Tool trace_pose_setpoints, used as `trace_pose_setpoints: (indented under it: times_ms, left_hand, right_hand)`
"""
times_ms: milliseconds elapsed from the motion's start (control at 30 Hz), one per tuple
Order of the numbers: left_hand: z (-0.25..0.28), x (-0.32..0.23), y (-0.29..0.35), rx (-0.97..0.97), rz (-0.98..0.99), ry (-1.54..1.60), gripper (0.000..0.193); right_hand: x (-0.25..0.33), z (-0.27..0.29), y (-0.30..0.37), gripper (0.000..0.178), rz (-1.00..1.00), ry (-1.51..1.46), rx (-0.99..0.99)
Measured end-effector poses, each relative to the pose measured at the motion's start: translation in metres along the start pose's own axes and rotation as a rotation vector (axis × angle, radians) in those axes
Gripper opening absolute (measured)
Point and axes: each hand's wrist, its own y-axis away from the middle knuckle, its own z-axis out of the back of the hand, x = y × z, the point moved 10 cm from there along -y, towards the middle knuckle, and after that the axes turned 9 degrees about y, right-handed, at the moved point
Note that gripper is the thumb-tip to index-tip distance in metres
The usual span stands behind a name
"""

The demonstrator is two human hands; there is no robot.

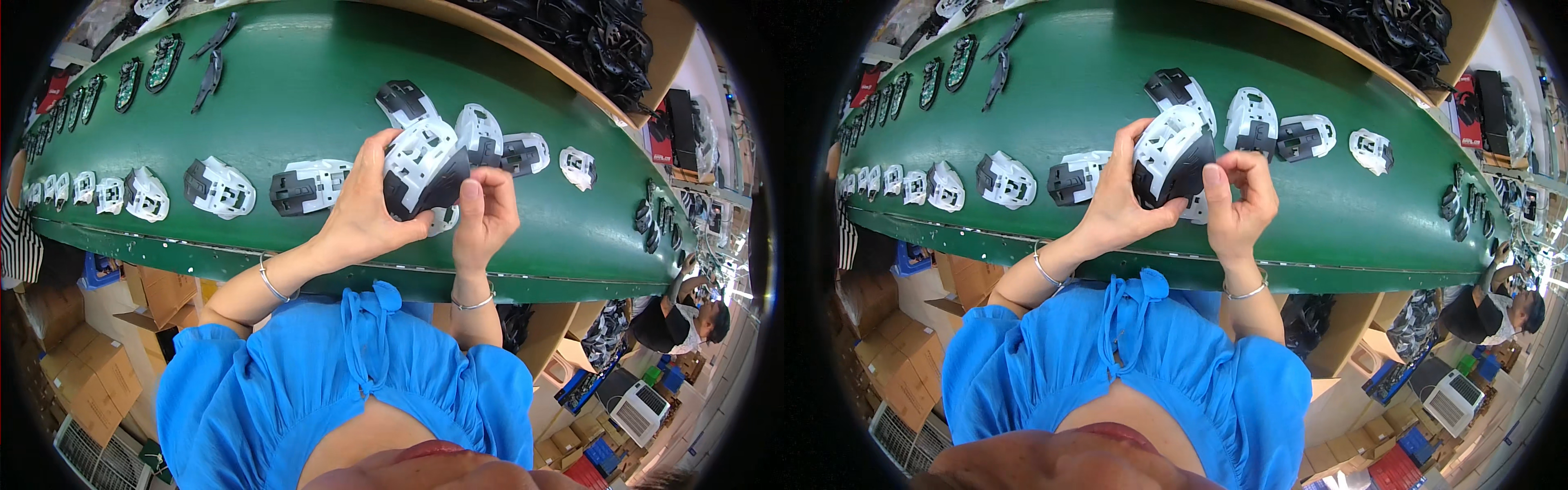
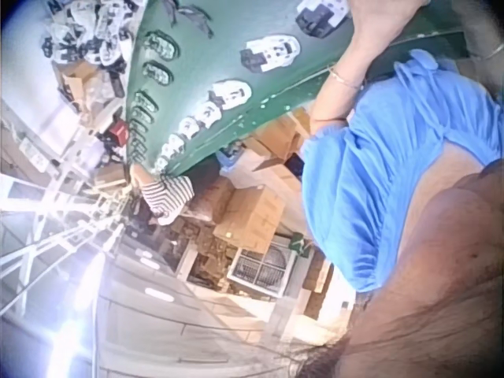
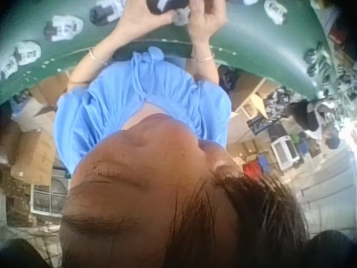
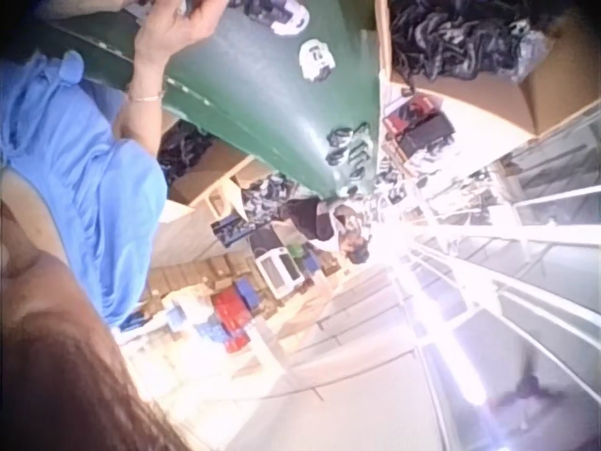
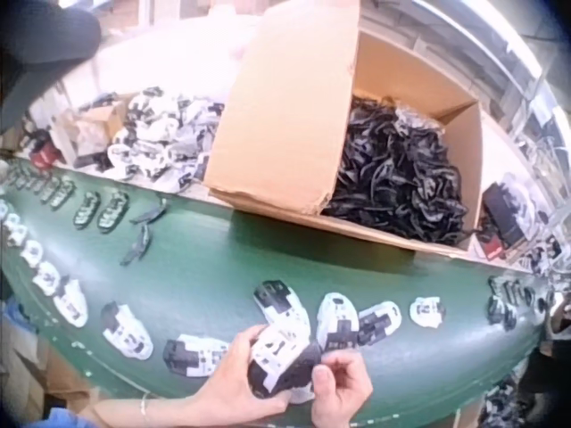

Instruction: The person assembles computer mice by hand, attaching casing parts and side panels to the circuit board on a production line.

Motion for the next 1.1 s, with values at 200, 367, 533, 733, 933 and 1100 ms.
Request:
trace_pose_setpoints:
  times_ms: [200, 367, 533, 733, 933, 1100]
  left_hand:
    - [0.003, 0.000, 0.001, 0.052, 0.041, -0.006, 0.089]
    - [0.006, -0.002, 0.001, 0.076, 0.069, -0.001, 0.089]
    - [0.013, 0.002, -0.002, 0.171, 0.087, -0.010, 0.086]
    - [0.012, -0.012, -0.002, 0.205, -0.035, -0.047, 0.083]
    - [0.010, -0.022, 0.004, 0.080, -0.193, -0.232, 0.084]
    - [-0.002, -0.016, 0.012, 0.111, -0.117, -0.111, 0.085]
  right_hand:
    - [0.037, -0.007, 0.007, 0.014, 0.410, 0.266, -0.026]
    - [0.050, -0.007, 0.015, 0.015, 0.574, 0.229, -0.126]
    - [-0.016, -0.038, -0.003, 0.016, -0.337, -0.237, 0.325]
    - [-0.017, -0.047, 0.011, 0.021, -0.445, -0.437, 0.537]
    - [-0.015, -0.056, 0.022, 0.018, -0.505, -0.736, 0.299]
    - [-0.018, -0.057, 0.019, 0.019, -0.486, -0.712, 0.286]
